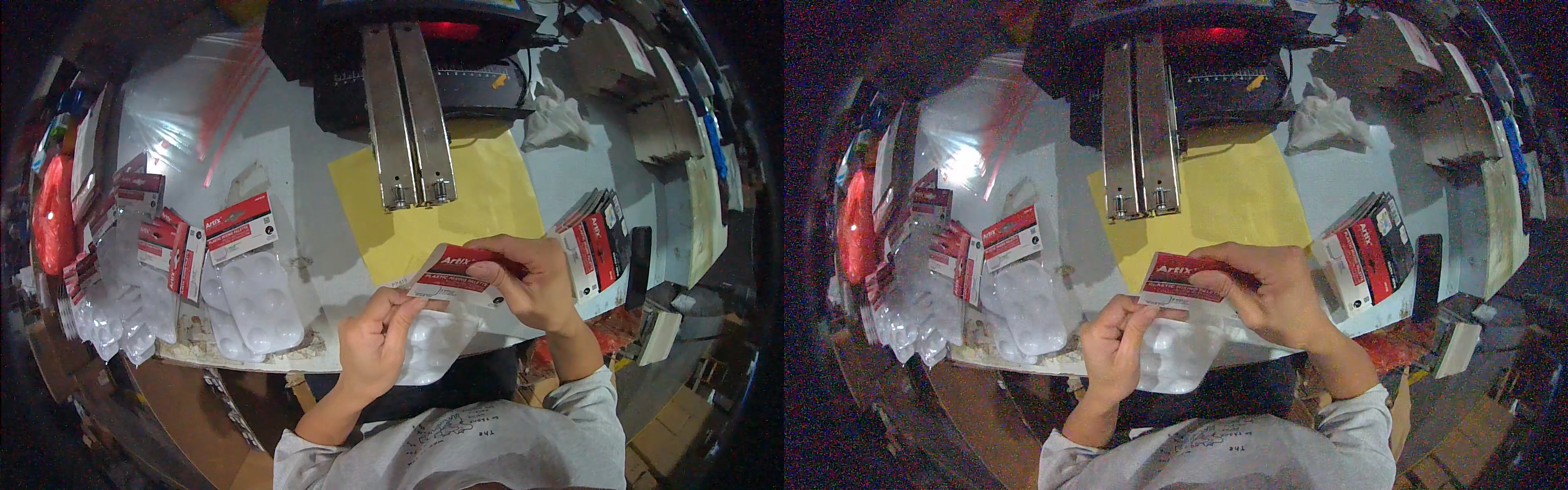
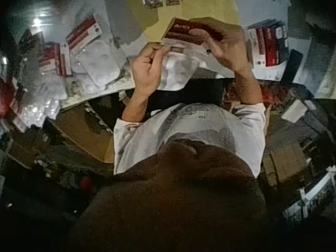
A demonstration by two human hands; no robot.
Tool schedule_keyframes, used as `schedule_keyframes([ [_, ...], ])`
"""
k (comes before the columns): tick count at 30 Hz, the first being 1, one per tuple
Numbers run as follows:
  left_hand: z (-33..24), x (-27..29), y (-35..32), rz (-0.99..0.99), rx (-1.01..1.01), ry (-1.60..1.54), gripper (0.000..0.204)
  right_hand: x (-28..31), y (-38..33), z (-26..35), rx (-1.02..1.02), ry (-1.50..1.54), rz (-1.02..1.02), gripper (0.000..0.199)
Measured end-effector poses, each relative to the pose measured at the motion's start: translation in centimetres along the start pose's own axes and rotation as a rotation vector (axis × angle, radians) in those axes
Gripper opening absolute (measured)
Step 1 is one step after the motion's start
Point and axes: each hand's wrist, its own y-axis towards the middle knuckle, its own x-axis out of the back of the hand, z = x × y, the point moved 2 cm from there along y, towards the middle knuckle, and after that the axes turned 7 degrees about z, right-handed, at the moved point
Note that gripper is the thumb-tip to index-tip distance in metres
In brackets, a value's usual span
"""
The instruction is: The person repeatedly inserts Artix plastic mixing palettes into clear plastic packaging sleeves, seals them with a heat sealer, and stacks the finished packages on the table. The person also retrieves more palettes from a cardboard box during the process.
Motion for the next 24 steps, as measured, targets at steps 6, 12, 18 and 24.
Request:
schedule_keyframes([
  [6, -0.14, 0.23, -0.01, -0.008, 0.035, 0.092, 0.01, -0.08, 0.09, -0.21, -0.035, 0.004, -0.039, 0.019],
  [12, -0.67, 0.19, 0.08, -0.039, -0.005, 0.189, 0.012, -0.18, 0.03, -0.23, 0.031, 0.02, -0.023, 0.019],
  [18, -0.72, 0.09, 0.12, -0.063, -0.028, 0.193, 0.011, 0.23, 0.43, -0.41, 0.089, 0.047, 0.011, 0.016],
  [24, -0.4, -0.23, 0.5, -0.129, -0.03, -0.013, 0.01, 0.38, 0.95, -0.29, 0.033, 0.015, 0.051, 0.021],
])
